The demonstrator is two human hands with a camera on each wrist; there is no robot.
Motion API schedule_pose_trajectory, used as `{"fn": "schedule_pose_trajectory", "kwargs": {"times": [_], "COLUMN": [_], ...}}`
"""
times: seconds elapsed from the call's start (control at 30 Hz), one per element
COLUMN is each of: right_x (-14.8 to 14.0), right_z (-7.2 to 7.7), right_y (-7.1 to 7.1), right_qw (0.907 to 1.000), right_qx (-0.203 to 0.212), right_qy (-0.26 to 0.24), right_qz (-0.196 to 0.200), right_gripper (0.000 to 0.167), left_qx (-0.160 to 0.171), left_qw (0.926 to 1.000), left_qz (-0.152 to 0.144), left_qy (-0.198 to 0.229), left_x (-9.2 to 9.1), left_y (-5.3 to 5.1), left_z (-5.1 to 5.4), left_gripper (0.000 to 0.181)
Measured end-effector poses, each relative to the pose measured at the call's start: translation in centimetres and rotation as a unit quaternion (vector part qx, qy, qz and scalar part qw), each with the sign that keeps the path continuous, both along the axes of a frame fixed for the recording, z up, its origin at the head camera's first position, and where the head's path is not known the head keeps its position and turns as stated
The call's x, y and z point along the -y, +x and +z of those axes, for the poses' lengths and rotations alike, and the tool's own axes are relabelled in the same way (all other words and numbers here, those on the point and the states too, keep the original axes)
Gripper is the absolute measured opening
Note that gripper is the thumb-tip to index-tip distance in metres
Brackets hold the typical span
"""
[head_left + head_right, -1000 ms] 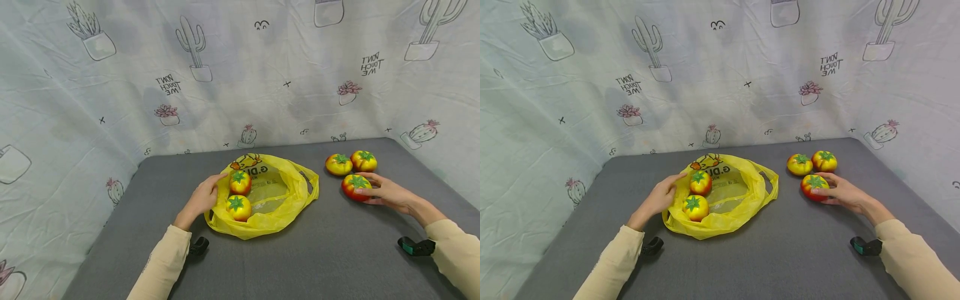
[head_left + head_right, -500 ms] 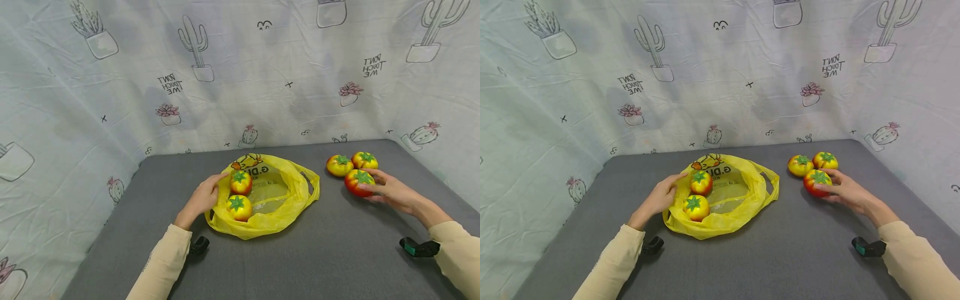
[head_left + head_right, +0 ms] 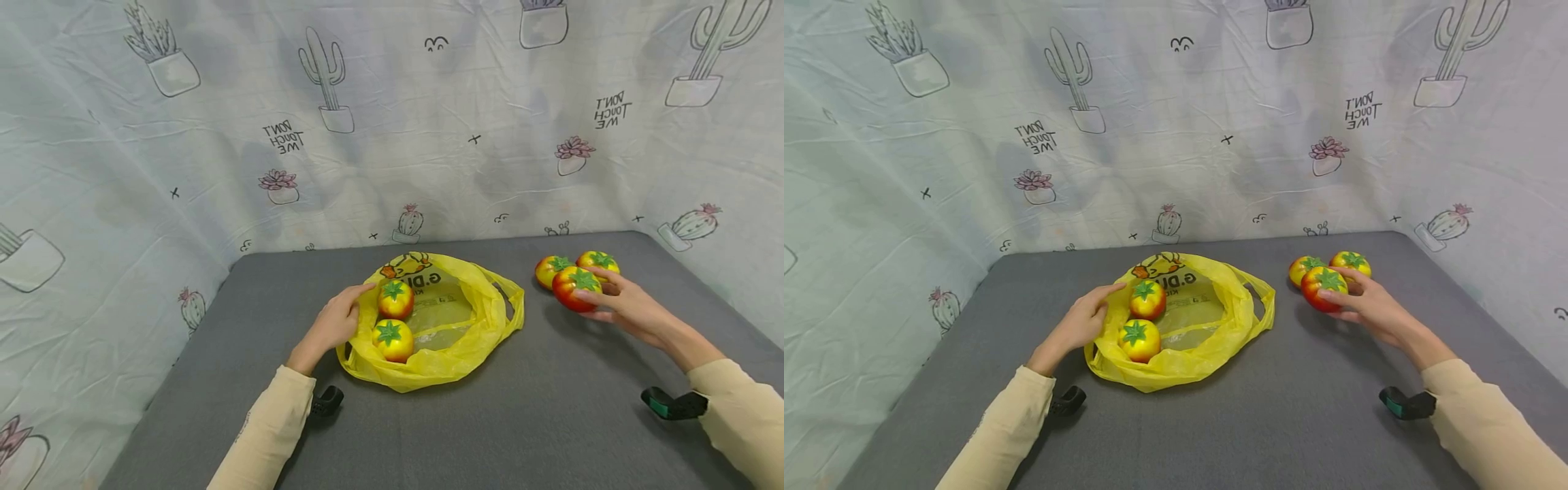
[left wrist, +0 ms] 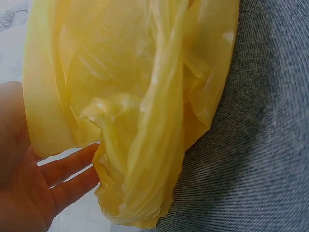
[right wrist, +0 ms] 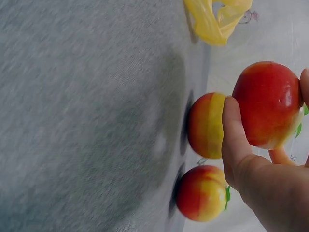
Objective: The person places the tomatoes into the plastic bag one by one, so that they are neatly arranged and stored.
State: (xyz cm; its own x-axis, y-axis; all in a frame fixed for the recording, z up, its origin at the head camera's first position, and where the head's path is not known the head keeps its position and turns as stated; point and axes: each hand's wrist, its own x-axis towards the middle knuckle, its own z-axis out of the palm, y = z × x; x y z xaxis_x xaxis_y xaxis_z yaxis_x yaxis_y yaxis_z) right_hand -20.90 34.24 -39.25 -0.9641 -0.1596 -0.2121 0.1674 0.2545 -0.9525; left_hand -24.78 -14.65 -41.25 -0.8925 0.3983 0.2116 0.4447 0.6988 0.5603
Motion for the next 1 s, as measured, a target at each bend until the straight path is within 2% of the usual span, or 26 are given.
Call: {"fn": "schedule_pose_trajectory", "kwargs": {"times": [0.2, 0.43, 1.0], "right_x": [1.3, 2.5, 5.7], "right_z": [0.5, 0.9, 1.9], "right_y": [-0.6, -0.9, -2.0], "right_qw": [0.9999, 0.9998, 0.9995], "right_qx": [-0.006, -0.022, -0.023], "right_qy": [0.001, -0.002, -0.016], "right_qz": [-0.014, 0.000, 0.013], "right_gripper": [0.085, 0.076, 0.085], "left_qx": [0.002, 0.002, -0.002], "left_qw": [1.0000, 1.0000, 1.0000], "left_qz": [-0.001, -0.001, -0.003], "left_qy": [0.000, -0.005, 0.001], "left_x": [-0.1, 0.0, -0.1], "left_y": [0.2, 0.1, 0.2], "left_z": [0.2, 0.1, 0.2], "left_gripper": [0.047, 0.048, 0.048]}}
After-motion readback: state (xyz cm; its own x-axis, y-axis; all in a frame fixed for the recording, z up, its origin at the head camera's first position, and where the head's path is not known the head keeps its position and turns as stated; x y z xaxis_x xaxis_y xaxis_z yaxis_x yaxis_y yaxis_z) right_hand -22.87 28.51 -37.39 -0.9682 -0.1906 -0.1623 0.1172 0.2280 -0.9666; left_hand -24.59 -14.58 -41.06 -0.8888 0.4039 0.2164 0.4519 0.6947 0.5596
